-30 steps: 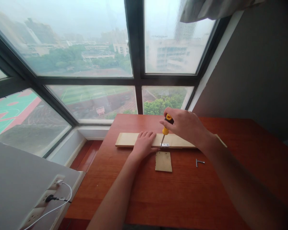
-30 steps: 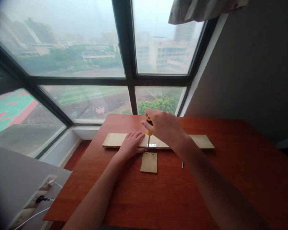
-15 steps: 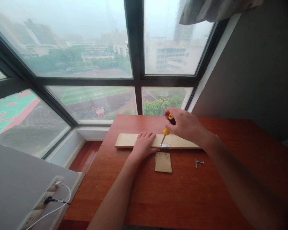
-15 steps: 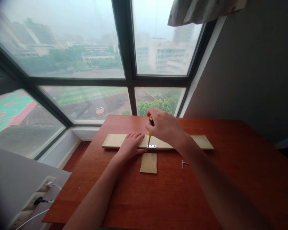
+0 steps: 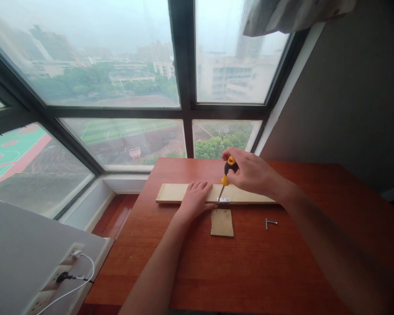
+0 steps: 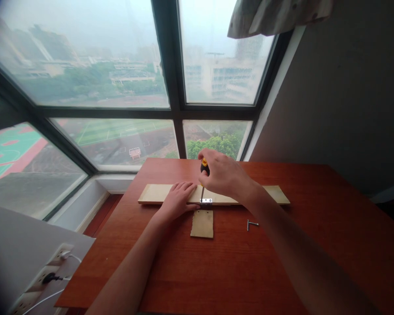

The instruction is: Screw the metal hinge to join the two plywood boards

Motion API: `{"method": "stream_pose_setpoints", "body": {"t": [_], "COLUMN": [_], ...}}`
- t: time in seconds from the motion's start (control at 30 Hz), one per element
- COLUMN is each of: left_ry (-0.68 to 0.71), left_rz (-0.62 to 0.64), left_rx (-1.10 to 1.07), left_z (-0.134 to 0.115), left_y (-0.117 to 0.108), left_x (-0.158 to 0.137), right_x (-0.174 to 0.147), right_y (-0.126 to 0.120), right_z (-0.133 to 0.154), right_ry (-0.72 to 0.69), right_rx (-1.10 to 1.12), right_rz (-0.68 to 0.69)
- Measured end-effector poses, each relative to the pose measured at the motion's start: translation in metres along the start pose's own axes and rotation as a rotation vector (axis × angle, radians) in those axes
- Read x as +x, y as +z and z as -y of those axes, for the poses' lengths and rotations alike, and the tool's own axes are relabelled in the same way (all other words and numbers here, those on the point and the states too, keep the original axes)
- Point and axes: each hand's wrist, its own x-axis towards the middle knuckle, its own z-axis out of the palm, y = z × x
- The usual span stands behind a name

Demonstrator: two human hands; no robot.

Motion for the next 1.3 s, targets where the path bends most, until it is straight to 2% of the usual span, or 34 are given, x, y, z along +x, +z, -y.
{"method": "stream_pose_setpoints", "body": {"t": [0.2,0.43,0.67,0.9,1.13,1.3], "left_ry": [-0.001,0.010,-0.008,-0.015,-0.021,-0.009], "left_rz": [0.002,-0.006,-0.007,-0.005,0.004,-0.011], "left_rx": [0.008,0.007,0.016,0.011,0.007,0.008], "left_z": [-0.0006,-0.0031,-0.0059,-0.0063,-0.0062,-0.0053], "left_y": [0.0005,-0.0024,-0.0043,-0.0039,-0.0047,-0.0032], "left_x": [-0.0001,-0.0006,-0.0007,-0.0005,-0.0002,-0.0002], "right_x": [0.0020,0.0020,0.0025,-0.0006,0.0025,0.0023], "right_y": [-0.0021,0.0016,0.0005,0.0021,-0.0003,0.0003], "right_z": [0.0023,-0.0015,0.0035,0.0030,0.0056,0.0035], "right_ry": [0.082,0.012,0.067,0.010,0.054,0.021], "right_rx": [-0.164,-0.018,-0.134,-0.004,-0.136,-0.032], "right_rz": [0.005,0.013,-0.003,-0.003,0.006,0.023]}}
